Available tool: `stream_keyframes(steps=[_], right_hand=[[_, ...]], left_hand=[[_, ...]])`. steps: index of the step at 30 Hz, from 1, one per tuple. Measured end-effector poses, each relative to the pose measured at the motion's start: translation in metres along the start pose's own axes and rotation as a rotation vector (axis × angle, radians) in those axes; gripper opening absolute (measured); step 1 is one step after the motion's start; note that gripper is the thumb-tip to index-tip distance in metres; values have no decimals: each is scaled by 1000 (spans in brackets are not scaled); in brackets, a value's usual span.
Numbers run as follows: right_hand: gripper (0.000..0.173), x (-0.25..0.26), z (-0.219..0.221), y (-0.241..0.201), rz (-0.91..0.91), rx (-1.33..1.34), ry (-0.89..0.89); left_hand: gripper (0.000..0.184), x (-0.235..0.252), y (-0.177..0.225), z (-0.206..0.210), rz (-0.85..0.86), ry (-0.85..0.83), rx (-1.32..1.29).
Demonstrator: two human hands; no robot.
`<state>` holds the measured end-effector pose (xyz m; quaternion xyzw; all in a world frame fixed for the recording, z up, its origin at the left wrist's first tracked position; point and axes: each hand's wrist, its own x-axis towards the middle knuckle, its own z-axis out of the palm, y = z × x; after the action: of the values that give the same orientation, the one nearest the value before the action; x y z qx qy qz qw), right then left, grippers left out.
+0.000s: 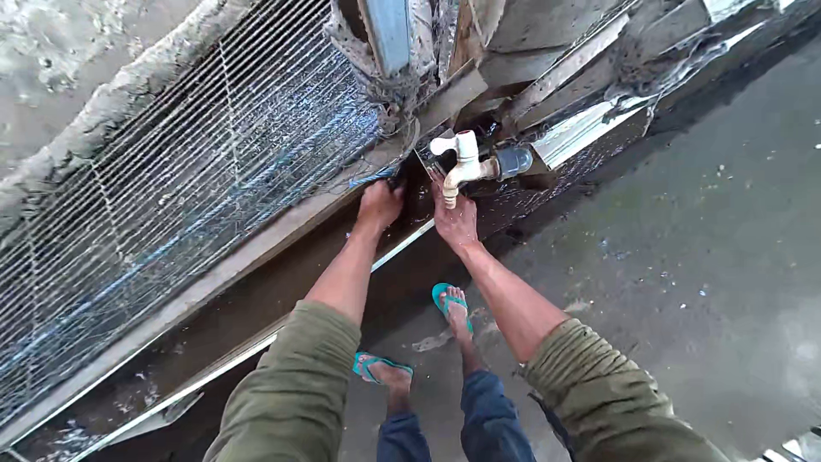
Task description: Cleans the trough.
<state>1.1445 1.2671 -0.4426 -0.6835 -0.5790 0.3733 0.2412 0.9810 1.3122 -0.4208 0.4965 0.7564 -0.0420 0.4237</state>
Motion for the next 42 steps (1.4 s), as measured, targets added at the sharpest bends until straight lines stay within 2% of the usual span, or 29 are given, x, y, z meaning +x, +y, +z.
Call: stream_keyframes(steps=[1,3,7,9,12,16,19,21,25,29,32,35,38,42], right_hand=[[33,1,0,1,-7,-1,8],[32,-2,1,1,0,-3,0],[28,0,2,-1,7,18,13],[26,0,5,-1,-5,44,48],[26,-1,5,-1,-14,62,53],[26,-1,6,0,4,53,40],[29,1,7,0,7,44,40],[30,1,7,-1,5,35,55],[35,2,5,1,6,3,51],[39,2,5,-4,-2,-48,36],[39,2,2,-8,-13,-39,30],[41,2,0,-12,-9,-52,26],[43,2,-1,-16,14,-56,1],[46,2,-3,-19,12,-101,-2]], left_hand=[[49,1,2,2,1,7,-16],[49,-14,-22,2,2,51,-49],[47,-66,-139,-22,-151,163,-108],[47,-82,-175,-36,-246,161,-108],[50,-72,-154,-34,-292,131,-92],[42,-32,-74,-12,-126,72,-168],[51,0,-18,-3,-53,-7,-109],[57,9,0,1,-70,-55,-97],[54,9,5,6,-30,-50,-150],[41,9,-3,14,152,-37,-189],[34,7,-10,16,268,-127,-81],[39,1,-19,31,355,-239,41],[47,-4,-13,24,380,-333,174],[52,-15,-30,17,356,-338,300]])
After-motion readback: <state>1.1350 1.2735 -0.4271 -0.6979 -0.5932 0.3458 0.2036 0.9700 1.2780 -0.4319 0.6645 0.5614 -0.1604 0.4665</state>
